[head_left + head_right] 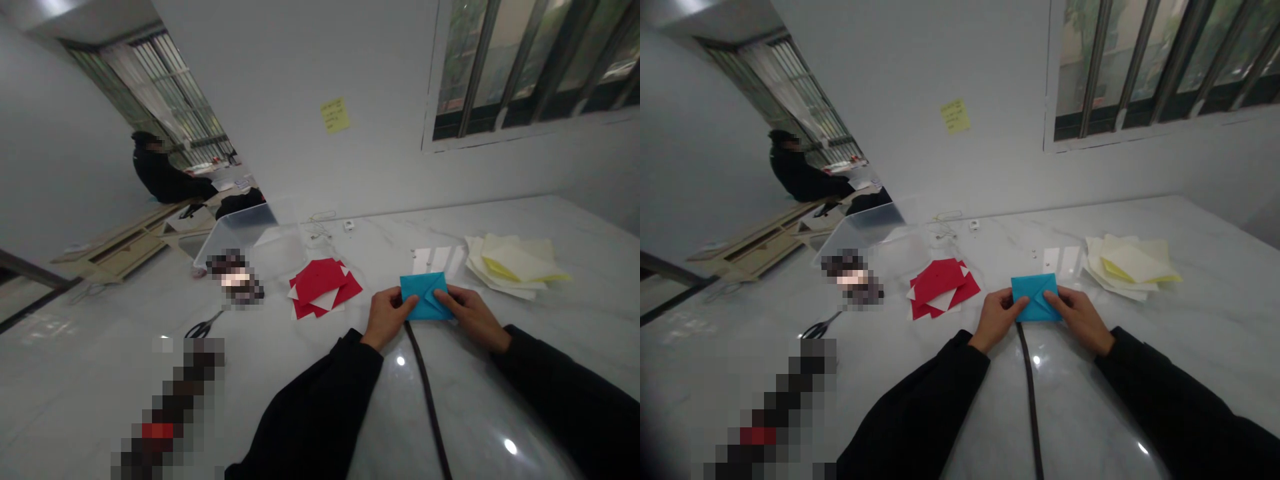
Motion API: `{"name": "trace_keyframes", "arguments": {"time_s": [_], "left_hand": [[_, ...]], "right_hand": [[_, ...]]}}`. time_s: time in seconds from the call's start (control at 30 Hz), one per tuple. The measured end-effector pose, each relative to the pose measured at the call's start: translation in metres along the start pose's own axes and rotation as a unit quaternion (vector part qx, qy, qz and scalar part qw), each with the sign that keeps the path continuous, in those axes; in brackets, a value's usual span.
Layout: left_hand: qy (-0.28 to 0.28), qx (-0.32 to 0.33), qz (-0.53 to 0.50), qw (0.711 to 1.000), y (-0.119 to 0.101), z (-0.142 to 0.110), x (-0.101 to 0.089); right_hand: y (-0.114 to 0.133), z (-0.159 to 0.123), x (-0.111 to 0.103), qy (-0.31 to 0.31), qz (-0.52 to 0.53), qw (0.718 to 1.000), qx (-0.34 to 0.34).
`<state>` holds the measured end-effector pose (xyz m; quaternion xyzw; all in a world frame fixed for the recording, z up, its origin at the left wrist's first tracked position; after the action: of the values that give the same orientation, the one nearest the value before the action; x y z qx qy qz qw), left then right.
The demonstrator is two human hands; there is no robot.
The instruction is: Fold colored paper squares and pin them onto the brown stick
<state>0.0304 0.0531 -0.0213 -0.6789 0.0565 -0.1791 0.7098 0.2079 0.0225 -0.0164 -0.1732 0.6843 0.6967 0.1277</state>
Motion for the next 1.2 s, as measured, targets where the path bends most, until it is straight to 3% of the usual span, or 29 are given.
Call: {"name": "trace_keyframes", "arguments": {"time_s": [1.0, 1.2], "left_hand": [[0.01, -0.008, -0.023, 1.0, 0.003, -0.0005, -0.0004], [0.036, -0.018, -0.013, 0.999, -0.0027, -0.0036, 0.0029]], "right_hand": [[-0.0014, -0.0009, 0.0031, -0.006, -0.037, 0.999, -0.023], [0.0013, -0.0019, 0.0025, -0.01, -0.074, 0.997, -0.03]]}}
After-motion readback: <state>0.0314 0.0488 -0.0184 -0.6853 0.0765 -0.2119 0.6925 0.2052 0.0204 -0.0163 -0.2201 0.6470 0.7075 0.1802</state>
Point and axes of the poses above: each hand's wrist, its own z-axis towards the middle knuckle, its own x-axis out of the palm, y = z × x, the point moved 5 cm from there along z, towards the middle knuckle, and after that the axes turned 14 degrees about -z, right-handed, at the moved point
